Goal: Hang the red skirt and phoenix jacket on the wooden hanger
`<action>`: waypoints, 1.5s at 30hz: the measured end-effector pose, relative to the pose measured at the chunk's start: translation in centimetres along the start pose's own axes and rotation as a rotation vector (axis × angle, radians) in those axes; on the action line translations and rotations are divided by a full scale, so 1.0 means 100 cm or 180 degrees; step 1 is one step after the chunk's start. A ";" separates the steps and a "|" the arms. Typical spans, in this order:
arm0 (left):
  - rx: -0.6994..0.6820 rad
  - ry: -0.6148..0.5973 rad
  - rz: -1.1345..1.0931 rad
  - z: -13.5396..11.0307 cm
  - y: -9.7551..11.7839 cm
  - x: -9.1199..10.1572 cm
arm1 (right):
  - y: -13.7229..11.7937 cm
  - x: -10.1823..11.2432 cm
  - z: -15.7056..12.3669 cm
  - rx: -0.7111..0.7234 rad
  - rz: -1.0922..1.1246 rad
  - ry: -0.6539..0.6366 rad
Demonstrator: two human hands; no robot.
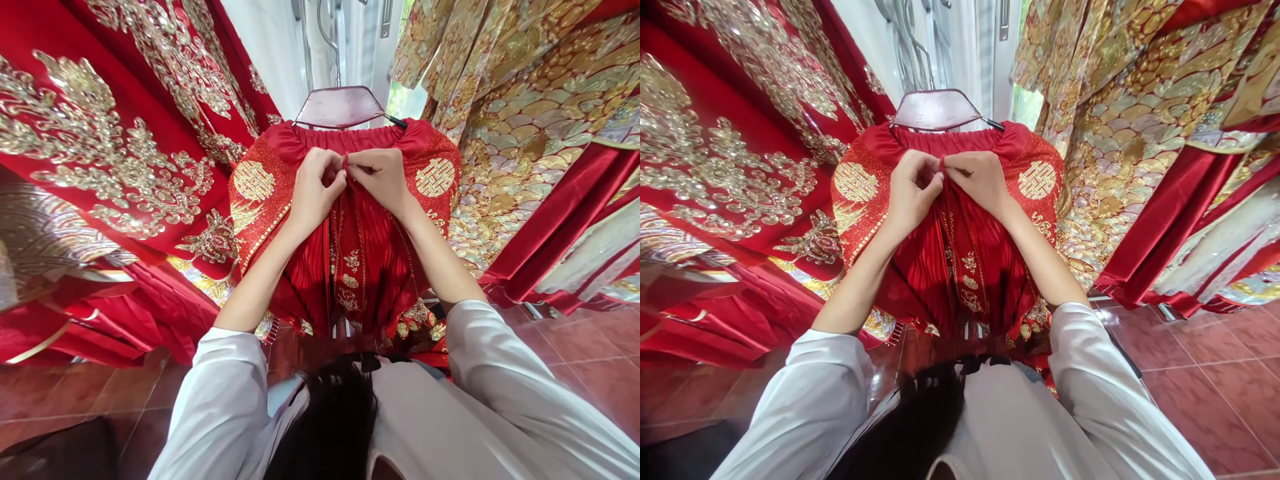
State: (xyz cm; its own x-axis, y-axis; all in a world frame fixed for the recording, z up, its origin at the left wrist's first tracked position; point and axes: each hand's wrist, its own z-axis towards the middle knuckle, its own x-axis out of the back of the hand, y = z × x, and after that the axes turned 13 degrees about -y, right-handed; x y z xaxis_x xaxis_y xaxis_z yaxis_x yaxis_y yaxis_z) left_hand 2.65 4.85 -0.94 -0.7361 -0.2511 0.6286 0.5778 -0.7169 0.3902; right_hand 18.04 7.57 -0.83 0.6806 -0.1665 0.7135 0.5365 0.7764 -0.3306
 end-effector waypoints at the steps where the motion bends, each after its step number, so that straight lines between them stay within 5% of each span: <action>1: 0.0006 0.0011 0.0084 0.000 0.002 -0.001 | -0.002 0.001 0.000 -0.0091 0.0136 -0.0025; 11: 0.0165 0.0012 0.0845 -0.016 -0.006 0.019 | 0.002 0.016 -0.015 -0.0729 0.0256 0.0004; 16: 0.0333 -0.0008 0.0209 -0.021 -0.003 0.020 | -0.006 0.024 -0.017 -0.0748 0.0643 0.0156; 21: 0.0435 -0.0112 -0.0556 -0.014 0.001 0.014 | -0.022 0.019 -0.017 -0.0897 0.1759 0.0262; 27: 0.0466 -0.0097 -0.0718 -0.008 -0.001 0.013 | -0.018 0.011 -0.015 -0.1182 0.2809 0.0214; 36: 0.0446 -0.0338 -0.0609 -0.013 -0.012 0.033 | -0.020 0.027 -0.017 -0.1521 0.3153 0.0040; 45: 0.0401 -0.0454 -0.0614 -0.017 -0.014 0.033 | -0.023 0.014 -0.011 -0.1516 0.3303 0.0268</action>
State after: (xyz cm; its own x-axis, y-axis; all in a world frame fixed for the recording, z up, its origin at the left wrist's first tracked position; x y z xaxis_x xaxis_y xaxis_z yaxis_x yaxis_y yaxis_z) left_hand -1.15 3.89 -0.58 -0.7848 -0.0172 0.6195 0.4776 -0.6537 0.5870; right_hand 18.29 4.87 0.24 0.9273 0.3661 -0.0778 -0.1811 0.2571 -0.9493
